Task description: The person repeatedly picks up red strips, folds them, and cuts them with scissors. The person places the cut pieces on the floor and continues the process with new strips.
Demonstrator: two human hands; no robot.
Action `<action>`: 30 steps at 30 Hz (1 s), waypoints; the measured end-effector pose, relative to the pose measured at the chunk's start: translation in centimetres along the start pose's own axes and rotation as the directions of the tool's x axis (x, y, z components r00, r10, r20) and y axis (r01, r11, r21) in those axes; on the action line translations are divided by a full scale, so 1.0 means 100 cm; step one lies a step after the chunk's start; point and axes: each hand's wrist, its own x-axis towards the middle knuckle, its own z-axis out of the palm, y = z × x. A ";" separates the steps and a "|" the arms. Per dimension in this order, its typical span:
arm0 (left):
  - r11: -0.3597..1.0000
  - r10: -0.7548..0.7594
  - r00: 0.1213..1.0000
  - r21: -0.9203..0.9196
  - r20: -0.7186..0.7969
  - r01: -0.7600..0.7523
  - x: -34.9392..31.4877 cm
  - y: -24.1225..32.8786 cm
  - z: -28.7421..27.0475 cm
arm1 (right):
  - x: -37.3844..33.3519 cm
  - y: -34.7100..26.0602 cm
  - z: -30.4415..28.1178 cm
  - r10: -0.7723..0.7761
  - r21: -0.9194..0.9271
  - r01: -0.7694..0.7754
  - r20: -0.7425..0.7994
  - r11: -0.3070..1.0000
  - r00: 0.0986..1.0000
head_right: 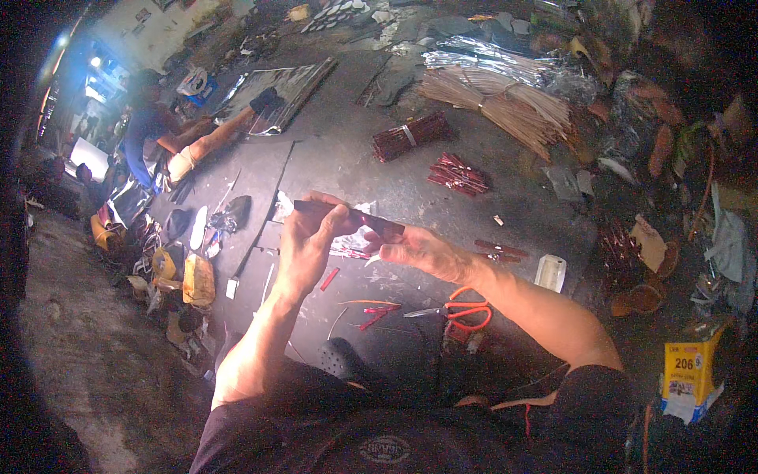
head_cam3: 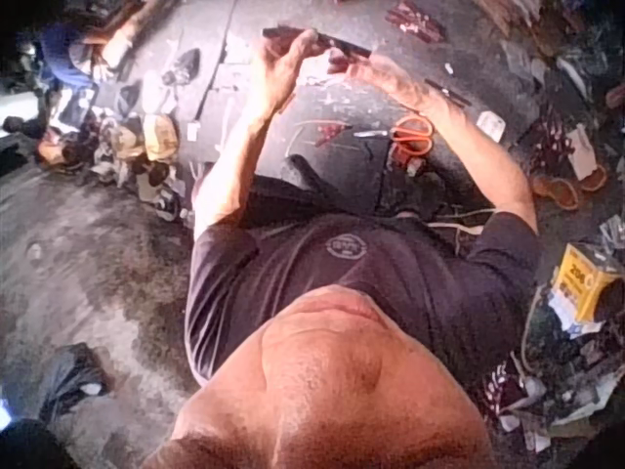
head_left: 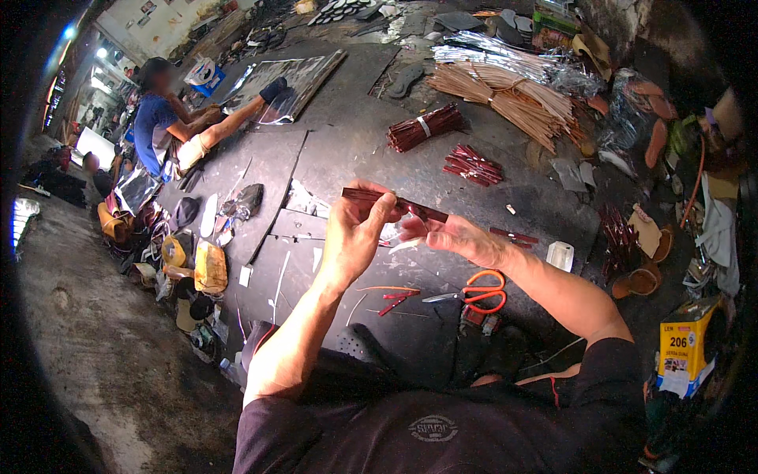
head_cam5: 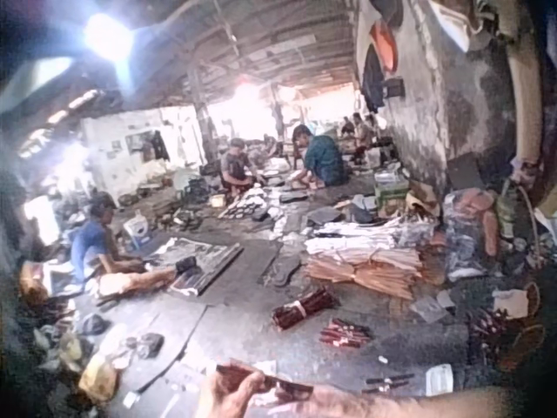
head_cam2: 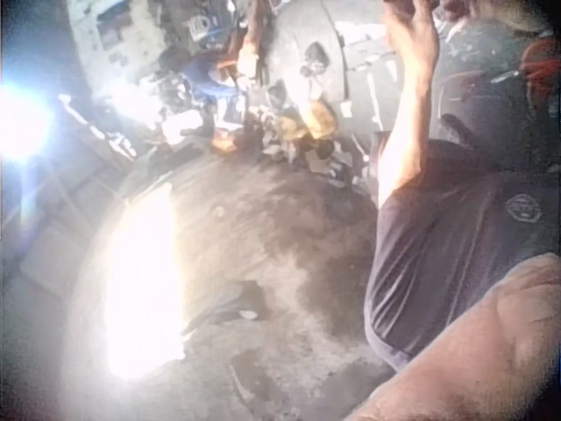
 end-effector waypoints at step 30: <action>0.959 -0.136 0.955 -0.276 -0.265 0.060 0.018 -0.013 -0.039 | -0.059 -0.003 -0.013 0.220 -0.371 -0.208 -0.011 0.905 0.975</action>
